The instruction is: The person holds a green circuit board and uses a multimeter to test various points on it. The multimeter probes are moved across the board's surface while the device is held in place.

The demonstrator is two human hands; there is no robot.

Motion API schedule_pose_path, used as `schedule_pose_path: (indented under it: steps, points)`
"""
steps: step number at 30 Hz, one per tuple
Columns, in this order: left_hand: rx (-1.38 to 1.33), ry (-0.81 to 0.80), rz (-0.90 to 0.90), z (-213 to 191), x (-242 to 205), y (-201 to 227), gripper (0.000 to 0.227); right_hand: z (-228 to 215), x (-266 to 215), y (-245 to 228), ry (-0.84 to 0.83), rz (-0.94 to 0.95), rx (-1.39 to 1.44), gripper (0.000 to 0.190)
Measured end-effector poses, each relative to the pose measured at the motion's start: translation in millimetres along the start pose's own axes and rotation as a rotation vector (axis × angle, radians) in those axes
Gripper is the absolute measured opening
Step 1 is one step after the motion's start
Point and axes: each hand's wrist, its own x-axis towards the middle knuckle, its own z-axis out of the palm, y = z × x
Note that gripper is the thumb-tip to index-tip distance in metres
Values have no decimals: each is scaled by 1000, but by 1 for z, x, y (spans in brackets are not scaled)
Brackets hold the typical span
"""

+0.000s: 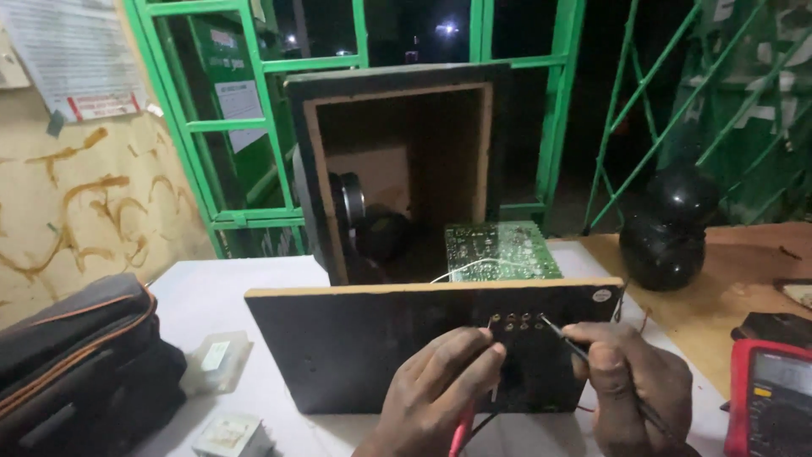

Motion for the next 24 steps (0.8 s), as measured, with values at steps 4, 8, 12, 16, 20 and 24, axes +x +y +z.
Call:
schedule_pose_path:
  steps: [4, 8, 12, 16, 20, 24]
  points:
    - [44, 34, 0, 4, -1, -3, 20, -1, 3, 2, 80, -112, -98, 43]
    - [65, 36, -57, 6, -8, -4, 33, -5, 0, 7, 36, -16, -96, 49]
    - [118, 24, -89, 6, -11, -5, 35, -2, 0, 7, 100, -65, -96, 48]
    - [166, 31, -58, 5, -7, -6, 28, -5, 3, 2, 41, -53, -42, 44]
    - [161, 3, -98, 2, -10, -2, 31, -5, 0, 10, -13, -112, -66, 45]
    - [132, -9, -111, 2, -10, -3, 28, 1, -4, 4, -6, -104, -22, 32]
